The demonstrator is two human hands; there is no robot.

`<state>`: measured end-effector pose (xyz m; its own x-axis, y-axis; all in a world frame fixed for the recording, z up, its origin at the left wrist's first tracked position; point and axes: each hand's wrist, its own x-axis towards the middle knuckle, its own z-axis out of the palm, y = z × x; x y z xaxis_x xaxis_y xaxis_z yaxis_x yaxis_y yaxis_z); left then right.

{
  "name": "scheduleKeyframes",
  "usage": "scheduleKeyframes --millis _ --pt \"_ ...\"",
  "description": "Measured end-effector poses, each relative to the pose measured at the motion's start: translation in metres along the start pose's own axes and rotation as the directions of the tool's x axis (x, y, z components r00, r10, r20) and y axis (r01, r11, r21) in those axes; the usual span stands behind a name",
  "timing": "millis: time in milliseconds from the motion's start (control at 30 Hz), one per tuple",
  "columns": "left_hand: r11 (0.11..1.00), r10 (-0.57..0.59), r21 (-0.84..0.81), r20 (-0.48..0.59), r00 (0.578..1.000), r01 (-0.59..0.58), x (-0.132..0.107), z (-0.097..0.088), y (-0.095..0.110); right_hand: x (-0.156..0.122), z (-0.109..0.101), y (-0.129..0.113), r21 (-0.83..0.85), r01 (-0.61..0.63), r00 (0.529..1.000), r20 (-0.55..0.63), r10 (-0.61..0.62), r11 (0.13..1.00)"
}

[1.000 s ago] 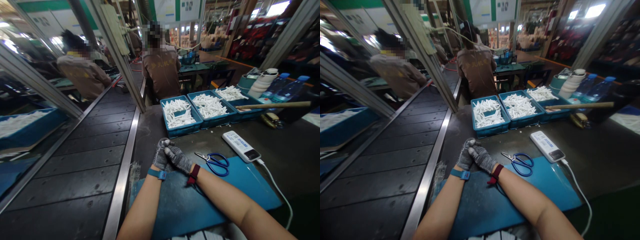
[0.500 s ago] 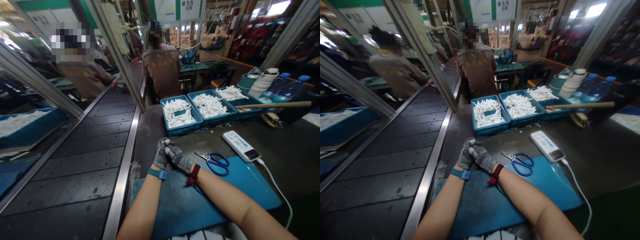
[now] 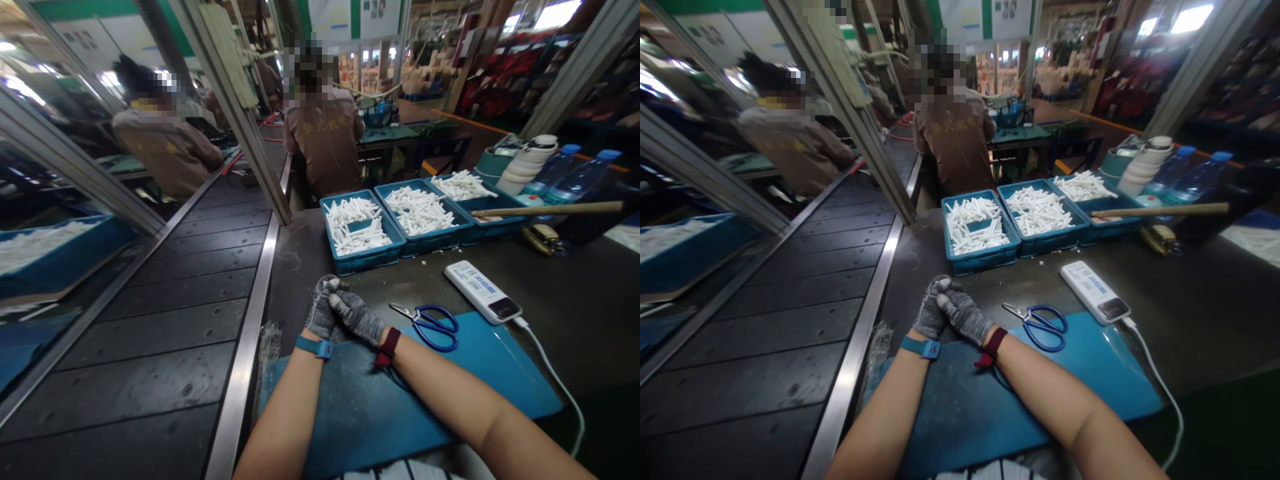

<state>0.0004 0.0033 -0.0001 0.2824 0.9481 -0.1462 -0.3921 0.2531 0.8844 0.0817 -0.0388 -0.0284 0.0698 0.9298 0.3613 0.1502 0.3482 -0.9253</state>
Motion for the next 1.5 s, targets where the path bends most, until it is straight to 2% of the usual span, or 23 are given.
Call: scheduleKeyframes --millis 200,500,867,1100,1267,1500 --pt "1.0 -0.016 -0.013 -0.018 1.0 0.016 0.0014 0.0003 -0.0007 0.0004 -0.0005 -0.0003 0.012 -0.02 1.0 -0.006 0.02 1.0" --pt "0.999 0.029 0.023 0.011 1.0 -0.03 0.0016 -0.0028 -0.0027 -0.0006 0.0004 -0.0003 0.004 0.002 1.0 -0.01 -0.002 1.0" --pt "0.997 0.058 0.054 0.03 0.998 -0.06 -0.0021 0.0007 0.0024 -0.0005 -0.0018 0.0004 0.053 -0.036 0.999 0.04 0.034 0.998" --pt "0.999 0.014 0.032 0.034 0.999 -0.015 -0.0017 -0.0007 0.0022 -0.001 -0.0017 0.0003 0.058 -0.034 0.999 0.038 0.032 0.998" --pt "1.0 0.013 0.02 0.019 1.0 -0.013 -0.0047 0.0022 0.005 0.0001 -0.0025 0.0011 -0.011 -0.007 0.999 0.042 0.008 1.0" --pt "0.999 0.02 0.026 0.02 1.0 -0.021 -0.0034 0.0015 0.0046 0.0035 -0.0011 -0.006 0.015 0.023 0.999 0.033 -0.024 1.0"
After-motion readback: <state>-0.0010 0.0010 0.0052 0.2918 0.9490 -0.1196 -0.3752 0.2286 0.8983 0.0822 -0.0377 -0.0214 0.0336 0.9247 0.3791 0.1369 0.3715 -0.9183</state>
